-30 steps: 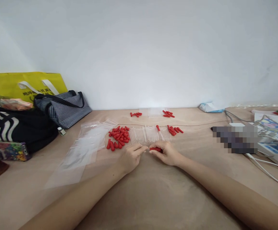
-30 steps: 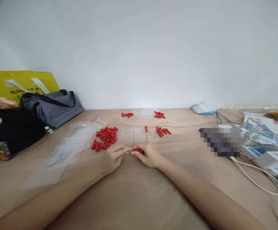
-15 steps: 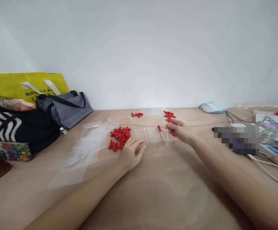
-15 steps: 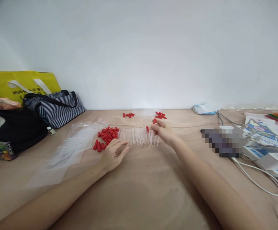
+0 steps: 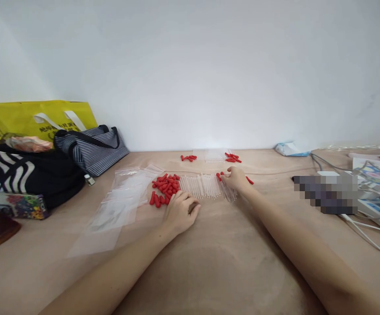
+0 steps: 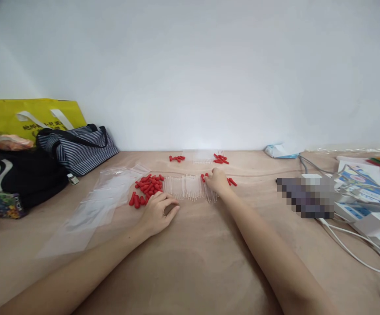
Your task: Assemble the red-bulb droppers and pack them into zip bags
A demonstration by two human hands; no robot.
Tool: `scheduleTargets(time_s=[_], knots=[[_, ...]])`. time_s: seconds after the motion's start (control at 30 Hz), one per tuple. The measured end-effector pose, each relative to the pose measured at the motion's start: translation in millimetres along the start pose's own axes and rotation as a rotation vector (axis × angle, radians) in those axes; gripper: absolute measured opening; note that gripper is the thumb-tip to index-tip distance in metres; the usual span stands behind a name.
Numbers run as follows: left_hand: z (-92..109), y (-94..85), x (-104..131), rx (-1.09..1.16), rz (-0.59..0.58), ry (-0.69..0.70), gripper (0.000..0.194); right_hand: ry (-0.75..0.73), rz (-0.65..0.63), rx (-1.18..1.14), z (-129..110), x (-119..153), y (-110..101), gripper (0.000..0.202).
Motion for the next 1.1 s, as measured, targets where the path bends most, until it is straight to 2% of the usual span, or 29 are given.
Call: scheduleTargets(time_s=[0.13,0.27,0.37,0.57,0.77,0.97,1.1], knots=[[-2.8,-1.9,-9.6,-0.081,-0.005,-0.077,0.015,0.000,-0.010,0.055,10.9,-0.2,-17.5,0.031],[-5.5,-3.5,-37.0,-0.241,0.004,-0.220,0.020,0.058,-0.054,0.107,31.9,2.5,-44.5,0.020],[-4.4,2.5,-58.9,-0.326,-0.037,-0.305,0.022,0.094,-0.118,0.112,42.8,5.9,-55.2,0.020],[0.4,18.0,-82.0,-0.375,-0.117,-0.424,0.032,0.106,-0.175,0.133,39.7,7.5,-46.4,0.019],[5.8,18.1,-89.0,-0.396,-0.214,-0.495,0.031,0.111,-0.180,0.174,37.5,5.2,-38.2,0.019],[7.1,17.6,-89.6,-0.359,-0.241,-0.496,0.023,0.106,-0.164,0.177,38.4,7.7,-33.0,0.021],[7.0,7.3,-81.4,-0.283,-0.217,-0.410,0.019,0.081,-0.140,0.170,35.3,10.1,-33.3,0.024]])
Point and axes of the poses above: each hand's wrist, its own x-axis away from the middle knuckle, its own y-axis out of the palm, z = x × y, the point moved 3 cm from there along -x, towards the middle knuckle, and after that the axes turned 8 degrees about -y, right-handed, at the moved point
